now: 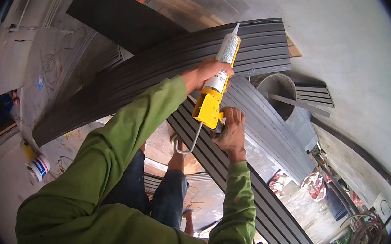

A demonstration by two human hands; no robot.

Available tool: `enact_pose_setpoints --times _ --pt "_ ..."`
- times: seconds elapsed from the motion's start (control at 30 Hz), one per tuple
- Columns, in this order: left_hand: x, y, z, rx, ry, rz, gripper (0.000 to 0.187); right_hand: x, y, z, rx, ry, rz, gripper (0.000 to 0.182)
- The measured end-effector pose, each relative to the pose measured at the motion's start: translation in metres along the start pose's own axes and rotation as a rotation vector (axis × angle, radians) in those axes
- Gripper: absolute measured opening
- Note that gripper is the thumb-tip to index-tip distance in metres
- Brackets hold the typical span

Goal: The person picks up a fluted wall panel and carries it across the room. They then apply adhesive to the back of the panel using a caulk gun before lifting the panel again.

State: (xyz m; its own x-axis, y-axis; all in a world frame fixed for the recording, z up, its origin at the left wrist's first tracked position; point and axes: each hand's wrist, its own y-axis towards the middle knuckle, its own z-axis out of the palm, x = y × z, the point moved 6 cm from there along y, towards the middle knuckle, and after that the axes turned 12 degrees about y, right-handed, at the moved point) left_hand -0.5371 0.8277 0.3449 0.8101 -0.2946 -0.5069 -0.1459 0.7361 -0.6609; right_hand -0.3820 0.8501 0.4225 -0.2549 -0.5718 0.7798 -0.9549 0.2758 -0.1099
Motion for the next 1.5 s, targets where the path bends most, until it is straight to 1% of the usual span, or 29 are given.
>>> enact_pose_setpoints --times 0.27,0.33,0.57,0.77,0.87,1.07,1.23,1.5 --pt "0.014 -0.023 -0.014 -0.031 -0.044 -0.025 0.041 0.008 -0.011 0.015 0.063 -0.011 0.018 0.045" --pt "0.017 -0.028 -0.014 0.014 -0.069 -0.016 0.040 0.012 -0.011 0.017 0.070 -0.005 -0.007 0.044" --pt "0.025 -0.046 -0.028 -0.048 -0.097 0.001 0.037 0.024 -0.012 0.025 0.129 -0.010 -0.005 0.043" --pt "0.034 -0.057 -0.040 -0.067 -0.121 0.024 0.036 0.034 -0.015 0.032 0.168 -0.003 -0.027 0.044" --pt "0.035 -0.070 -0.046 -0.108 -0.130 0.021 0.035 0.039 -0.017 0.038 0.208 -0.010 -0.031 0.046" --pt "0.040 -0.089 -0.056 -0.126 -0.126 0.011 0.036 0.043 -0.022 0.049 0.232 -0.017 -0.059 0.046" --pt "0.047 -0.100 -0.067 -0.143 -0.164 0.030 0.040 0.054 -0.023 0.057 0.271 -0.020 -0.058 0.046" --pt "0.058 -0.116 -0.086 -0.170 -0.236 0.053 0.040 0.069 -0.022 0.072 0.339 0.002 -0.089 0.049"
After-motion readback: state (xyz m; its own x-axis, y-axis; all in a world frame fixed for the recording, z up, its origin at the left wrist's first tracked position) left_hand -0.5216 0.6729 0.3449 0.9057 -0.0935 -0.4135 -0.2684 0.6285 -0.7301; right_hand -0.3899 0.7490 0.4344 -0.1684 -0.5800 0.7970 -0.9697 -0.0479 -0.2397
